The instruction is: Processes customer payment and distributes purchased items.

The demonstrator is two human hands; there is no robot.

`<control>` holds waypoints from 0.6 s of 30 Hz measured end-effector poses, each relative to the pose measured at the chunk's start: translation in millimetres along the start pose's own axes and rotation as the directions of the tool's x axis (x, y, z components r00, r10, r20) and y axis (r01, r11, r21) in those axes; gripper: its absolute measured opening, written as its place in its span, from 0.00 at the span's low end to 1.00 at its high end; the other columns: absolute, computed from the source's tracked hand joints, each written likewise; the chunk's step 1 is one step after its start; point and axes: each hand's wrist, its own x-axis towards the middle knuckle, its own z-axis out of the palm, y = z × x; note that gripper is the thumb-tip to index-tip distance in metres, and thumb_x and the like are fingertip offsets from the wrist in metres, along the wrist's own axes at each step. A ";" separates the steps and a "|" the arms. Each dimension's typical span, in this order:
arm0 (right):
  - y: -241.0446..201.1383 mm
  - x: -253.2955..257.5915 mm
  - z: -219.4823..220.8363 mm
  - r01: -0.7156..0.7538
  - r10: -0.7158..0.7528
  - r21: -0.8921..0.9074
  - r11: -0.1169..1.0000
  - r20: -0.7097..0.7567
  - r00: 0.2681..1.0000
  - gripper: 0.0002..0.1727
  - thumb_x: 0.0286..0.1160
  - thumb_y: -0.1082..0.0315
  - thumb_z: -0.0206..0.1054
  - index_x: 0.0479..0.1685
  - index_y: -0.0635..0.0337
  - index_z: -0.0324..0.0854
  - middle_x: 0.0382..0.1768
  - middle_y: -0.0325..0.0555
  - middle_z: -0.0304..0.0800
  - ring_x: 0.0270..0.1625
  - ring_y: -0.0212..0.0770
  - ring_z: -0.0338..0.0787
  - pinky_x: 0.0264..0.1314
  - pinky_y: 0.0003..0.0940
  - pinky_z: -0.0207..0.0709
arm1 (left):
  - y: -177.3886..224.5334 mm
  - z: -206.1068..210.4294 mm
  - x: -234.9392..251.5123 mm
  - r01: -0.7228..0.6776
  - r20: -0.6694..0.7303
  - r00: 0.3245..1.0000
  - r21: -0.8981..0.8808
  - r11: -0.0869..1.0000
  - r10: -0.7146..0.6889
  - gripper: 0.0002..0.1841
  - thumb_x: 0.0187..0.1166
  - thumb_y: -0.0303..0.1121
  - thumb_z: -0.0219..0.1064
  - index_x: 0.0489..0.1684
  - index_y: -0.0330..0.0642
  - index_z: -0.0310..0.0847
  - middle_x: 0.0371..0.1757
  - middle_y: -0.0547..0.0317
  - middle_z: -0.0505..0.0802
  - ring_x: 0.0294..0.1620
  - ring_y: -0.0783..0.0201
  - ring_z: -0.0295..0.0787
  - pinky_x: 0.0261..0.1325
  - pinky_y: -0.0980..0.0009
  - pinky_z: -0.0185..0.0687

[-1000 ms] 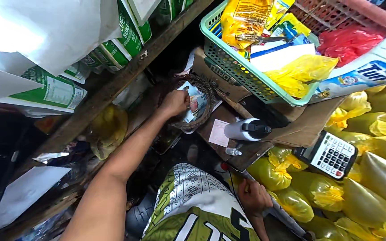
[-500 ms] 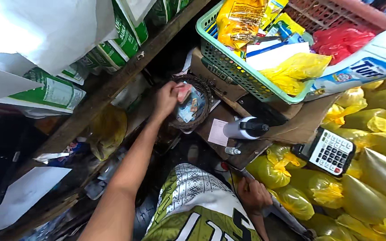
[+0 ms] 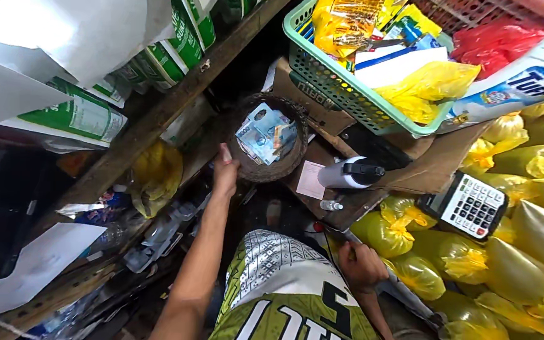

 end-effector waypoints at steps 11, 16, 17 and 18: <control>-74.3 78.1 11.2 -0.054 -0.248 0.547 0.835 0.464 0.851 0.14 0.82 0.56 0.64 0.43 0.53 0.92 0.31 0.39 0.93 0.32 0.36 0.92 0.36 0.42 0.88 | -36.3 -200.2 -95.4 0.093 0.018 0.995 0.303 0.948 -0.103 0.43 0.60 0.27 0.78 0.83 0.38 0.64 0.67 0.51 0.88 0.62 0.61 0.90 0.62 0.60 0.90; -142.0 178.4 79.6 -0.097 -0.313 0.476 0.874 0.704 0.637 0.14 0.84 0.56 0.62 0.53 0.50 0.90 0.42 0.46 0.94 0.45 0.49 0.94 0.49 0.60 0.87 | -91.6 -212.1 -141.4 0.225 -0.168 0.972 0.466 0.856 -0.164 0.38 0.59 0.28 0.77 0.77 0.38 0.71 0.64 0.47 0.88 0.60 0.59 0.88 0.60 0.56 0.88; -154.4 195.0 98.3 -0.067 -0.312 0.439 0.896 0.729 0.609 0.14 0.83 0.57 0.61 0.53 0.51 0.90 0.46 0.48 0.95 0.51 0.52 0.94 0.54 0.63 0.86 | -98.4 -213.3 -150.5 0.249 -0.198 0.964 0.453 0.856 -0.176 0.38 0.60 0.27 0.76 0.79 0.38 0.71 0.66 0.47 0.87 0.62 0.59 0.87 0.62 0.56 0.87; -166.1 210.1 117.0 -0.026 -0.304 0.388 0.921 0.760 0.574 0.15 0.84 0.57 0.61 0.55 0.50 0.90 0.52 0.50 0.94 0.58 0.55 0.92 0.60 0.64 0.84 | -103.7 -215.0 -159.7 0.265 -0.223 0.958 0.440 0.858 -0.182 0.38 0.61 0.27 0.76 0.79 0.39 0.70 0.67 0.47 0.87 0.64 0.60 0.86 0.64 0.57 0.86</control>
